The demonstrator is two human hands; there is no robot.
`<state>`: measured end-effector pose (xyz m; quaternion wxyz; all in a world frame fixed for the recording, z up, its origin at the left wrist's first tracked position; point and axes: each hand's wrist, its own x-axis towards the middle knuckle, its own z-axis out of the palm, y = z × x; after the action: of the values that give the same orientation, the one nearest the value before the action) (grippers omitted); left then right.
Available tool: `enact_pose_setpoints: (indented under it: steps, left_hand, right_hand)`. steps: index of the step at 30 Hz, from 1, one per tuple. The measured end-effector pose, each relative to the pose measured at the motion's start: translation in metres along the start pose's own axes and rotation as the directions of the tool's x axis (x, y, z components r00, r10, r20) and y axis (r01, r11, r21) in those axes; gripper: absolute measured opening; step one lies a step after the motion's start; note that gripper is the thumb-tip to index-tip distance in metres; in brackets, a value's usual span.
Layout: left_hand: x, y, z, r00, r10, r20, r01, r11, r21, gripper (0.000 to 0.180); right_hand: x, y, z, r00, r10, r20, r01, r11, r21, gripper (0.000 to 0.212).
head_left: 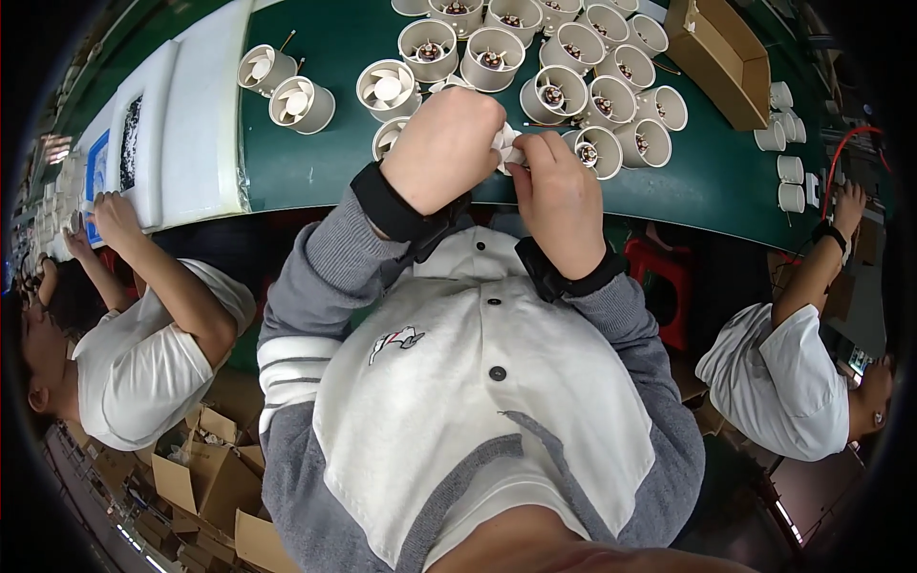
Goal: The person picks up fan blades from a box, inserts them into fan housings, and presses them down. This process is repeated multiple times before the person moves the box of fan blades to the side.
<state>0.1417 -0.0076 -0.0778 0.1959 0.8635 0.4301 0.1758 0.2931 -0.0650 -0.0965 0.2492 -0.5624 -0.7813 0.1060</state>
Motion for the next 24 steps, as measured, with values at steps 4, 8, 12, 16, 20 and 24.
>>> enact_pose_setpoints:
  steps: [4,8,12,16,20,24]
  left_hand:
    - [-0.021,0.003,-0.019,0.990,-0.010,-0.143,0.003,0.999,-0.052,0.011]
    - [-0.028,0.007,-0.052,0.949,-0.035,-0.313,0.004,0.995,-0.100,0.012]
    - [-0.021,-0.029,-0.078,0.921,-0.100,-0.376,0.068,0.993,-0.098,0.012]
    - [0.004,-0.063,-0.088,0.968,-0.043,-0.246,0.047,0.999,0.013,0.017]
    - [0.026,-0.086,-0.089,0.988,0.093,-0.124,-0.085,0.994,0.069,0.026]
    - [0.040,-0.093,-0.090,0.993,0.117,-0.036,-0.116,0.993,0.024,0.027]
  right_hand:
    - [0.005,-0.008,0.001,1.000,-0.026,0.011,0.026,1.000,-0.007,0.020]
    - [0.017,-0.011,0.001,0.996,-0.051,0.072,0.058,0.993,-0.101,0.020]
    - [0.022,-0.010,0.000,0.988,-0.110,0.111,0.128,0.976,-0.176,0.018]
    - [0.024,-0.016,-0.005,0.988,-0.140,0.058,0.145,0.986,-0.087,0.018]
    - [0.040,-0.019,-0.028,0.992,-0.088,-0.093,0.100,0.987,0.125,0.020]
    - [0.061,-0.012,-0.035,0.985,-0.044,-0.168,0.058,0.995,0.081,0.022]
